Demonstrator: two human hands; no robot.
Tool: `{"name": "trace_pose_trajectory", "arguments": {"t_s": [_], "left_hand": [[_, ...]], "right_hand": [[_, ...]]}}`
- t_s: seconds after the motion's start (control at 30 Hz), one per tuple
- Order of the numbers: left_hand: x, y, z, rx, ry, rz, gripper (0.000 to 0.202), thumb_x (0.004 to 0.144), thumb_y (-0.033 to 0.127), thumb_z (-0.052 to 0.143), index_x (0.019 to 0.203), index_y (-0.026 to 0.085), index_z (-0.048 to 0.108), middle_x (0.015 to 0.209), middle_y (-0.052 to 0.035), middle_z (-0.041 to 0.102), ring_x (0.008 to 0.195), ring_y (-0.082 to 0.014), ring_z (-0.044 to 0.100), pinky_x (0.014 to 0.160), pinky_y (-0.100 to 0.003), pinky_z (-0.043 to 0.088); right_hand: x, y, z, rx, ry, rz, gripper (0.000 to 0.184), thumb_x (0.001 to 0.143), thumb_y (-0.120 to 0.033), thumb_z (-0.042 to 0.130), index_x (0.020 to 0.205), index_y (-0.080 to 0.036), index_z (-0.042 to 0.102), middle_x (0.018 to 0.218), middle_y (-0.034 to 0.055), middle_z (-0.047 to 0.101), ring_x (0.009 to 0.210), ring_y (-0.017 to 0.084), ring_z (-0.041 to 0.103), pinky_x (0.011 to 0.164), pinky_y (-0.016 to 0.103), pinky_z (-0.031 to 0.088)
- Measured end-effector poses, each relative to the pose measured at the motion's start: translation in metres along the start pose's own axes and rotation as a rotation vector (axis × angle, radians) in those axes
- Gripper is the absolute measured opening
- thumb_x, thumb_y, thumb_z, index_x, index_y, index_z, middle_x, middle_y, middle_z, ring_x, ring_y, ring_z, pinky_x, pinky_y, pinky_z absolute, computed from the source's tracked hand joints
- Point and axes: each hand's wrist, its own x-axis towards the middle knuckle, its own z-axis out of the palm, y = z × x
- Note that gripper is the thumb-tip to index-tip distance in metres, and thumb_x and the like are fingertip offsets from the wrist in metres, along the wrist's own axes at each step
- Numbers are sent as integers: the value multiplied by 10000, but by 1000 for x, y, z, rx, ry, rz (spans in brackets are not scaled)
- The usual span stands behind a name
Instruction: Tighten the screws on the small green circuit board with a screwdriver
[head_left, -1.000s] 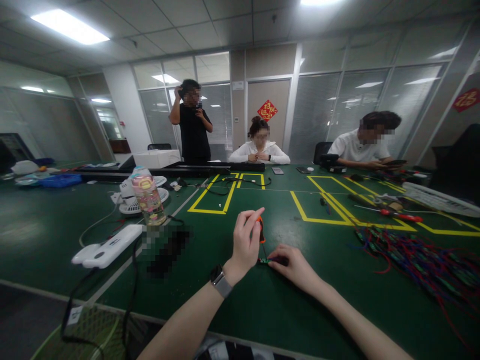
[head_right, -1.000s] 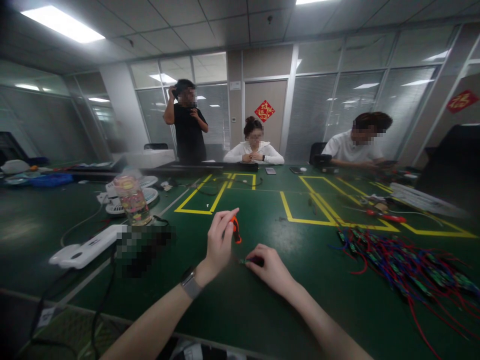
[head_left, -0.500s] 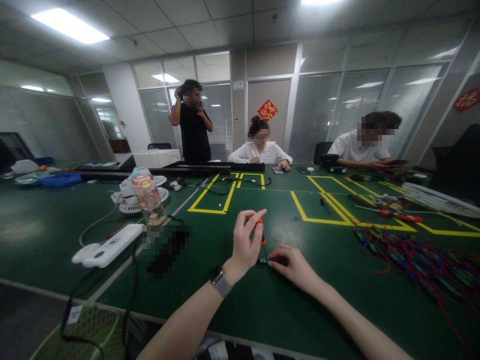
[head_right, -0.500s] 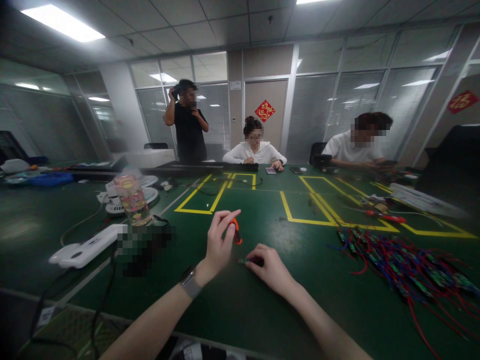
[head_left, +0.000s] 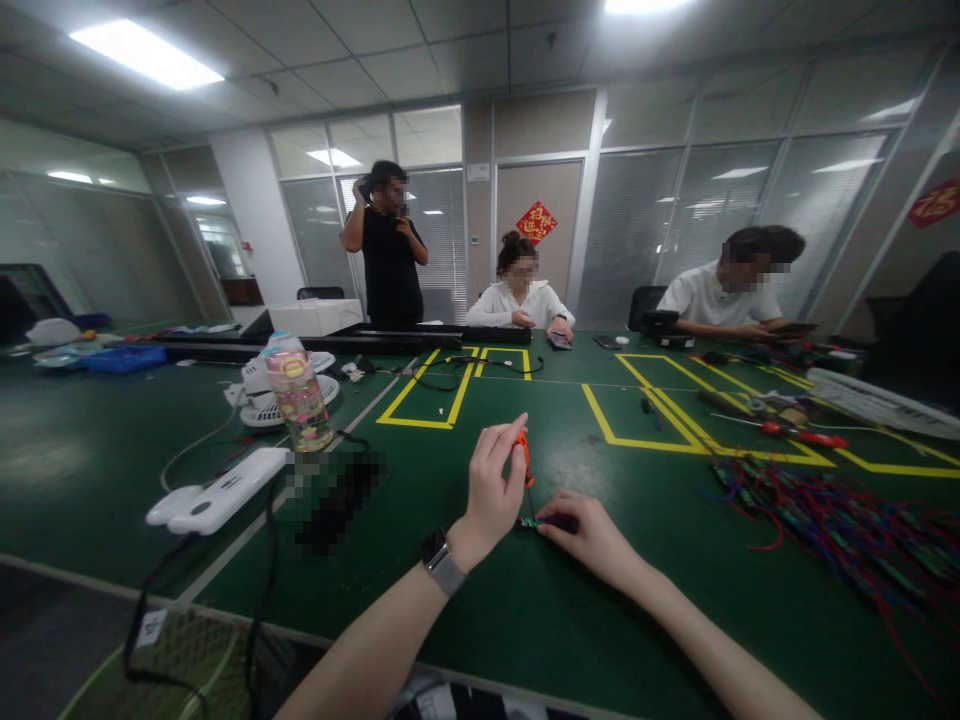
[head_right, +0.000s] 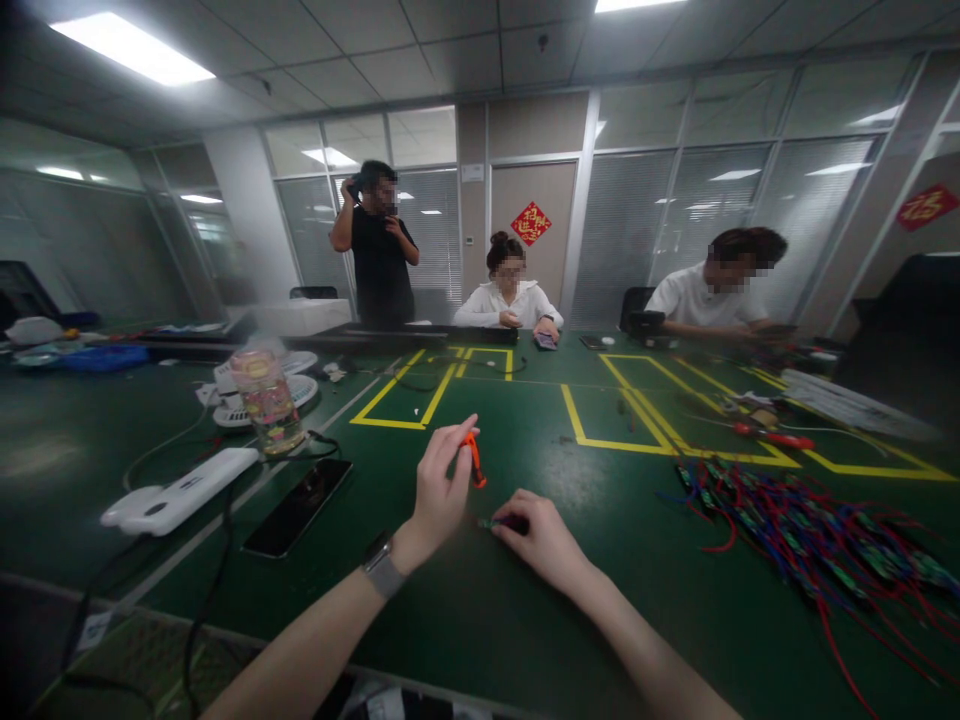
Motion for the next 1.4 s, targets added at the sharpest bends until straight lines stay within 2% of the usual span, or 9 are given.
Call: {"name": "trace_pose_trajectory", "arguments": {"t_s": [0.2, 0.4, 0.57, 0.63, 0.83, 1.03, 1.2, 1.27, 1.4], "left_hand": [[0, -2, 0, 46, 51, 18, 251, 941, 246, 529, 1175, 217, 616, 905, -40, 574, 854, -170, 567, 763, -305, 496], [-1, 1, 0, -2, -20, -12, 348, 978, 175, 402, 1298, 211, 535, 1078, -79, 578, 995, -178, 559, 869, -325, 482], [0, 0, 1, 29, 39, 7, 236, 924, 226, 539, 1141, 211, 631, 919, -40, 541, 853, -163, 555, 766, -296, 490], [-1, 0, 0, 22, 41, 0, 205, 912, 246, 568, 1094, 211, 655, 912, -38, 520, 836, -159, 548, 751, -288, 491], [0, 1, -1, -74, -30, 11, 355, 984, 162, 385, 1295, 225, 543, 1072, -71, 592, 993, -173, 564, 861, -316, 482], [-1, -3, 1, -16, 26, -4, 245, 932, 254, 551, 1162, 227, 630, 895, -30, 529, 828, -156, 551, 745, -282, 490], [-1, 1, 0, -46, -42, -44, 353, 989, 219, 393, 1314, 219, 530, 1037, -73, 565, 946, -174, 567, 829, -306, 490], [-1, 1, 0, -62, -43, -57, 372, 997, 199, 358, 1341, 213, 499, 1016, -68, 583, 929, -167, 574, 828, -301, 488], [0, -3, 1, -20, 14, -40, 349, 960, 233, 488, 1307, 208, 516, 942, -42, 573, 857, -159, 559, 793, -294, 480]], "right_hand": [[0, -2, -1, -9, 1, 7, 112, 813, -200, 639, 844, -184, 746, 853, 46, 663, 770, 190, 623, 709, 286, 486], [0, -3, -1, -11, 0, 2, 117, 816, -194, 638, 854, -188, 748, 839, 42, 659, 755, 187, 618, 698, 284, 482], [0, -2, -1, -10, -2, -2, 110, 811, -187, 648, 852, -183, 749, 845, 47, 661, 762, 185, 618, 701, 278, 479], [0, -2, 0, -14, -2, -2, 116, 814, -184, 643, 857, -185, 751, 847, 48, 661, 761, 184, 618, 703, 278, 478], [1, 0, 0, 1, -4, -2, 114, 818, -196, 645, 855, -179, 751, 845, 50, 654, 745, 183, 617, 691, 279, 478], [1, 0, 0, -11, -2, 4, 108, 808, -184, 651, 849, -179, 751, 834, 47, 649, 741, 183, 613, 681, 278, 472], [1, -1, 0, 10, -10, 3, 113, 815, -195, 645, 853, -180, 750, 841, 48, 653, 744, 184, 617, 683, 280, 477], [1, -1, 0, 8, -12, 4, 114, 814, -204, 645, 856, -180, 749, 844, 48, 654, 748, 187, 619, 688, 283, 480], [0, 0, 0, -1, -7, 3, 120, 816, -221, 641, 854, -188, 750, 847, 48, 658, 759, 191, 623, 700, 289, 484]]}}
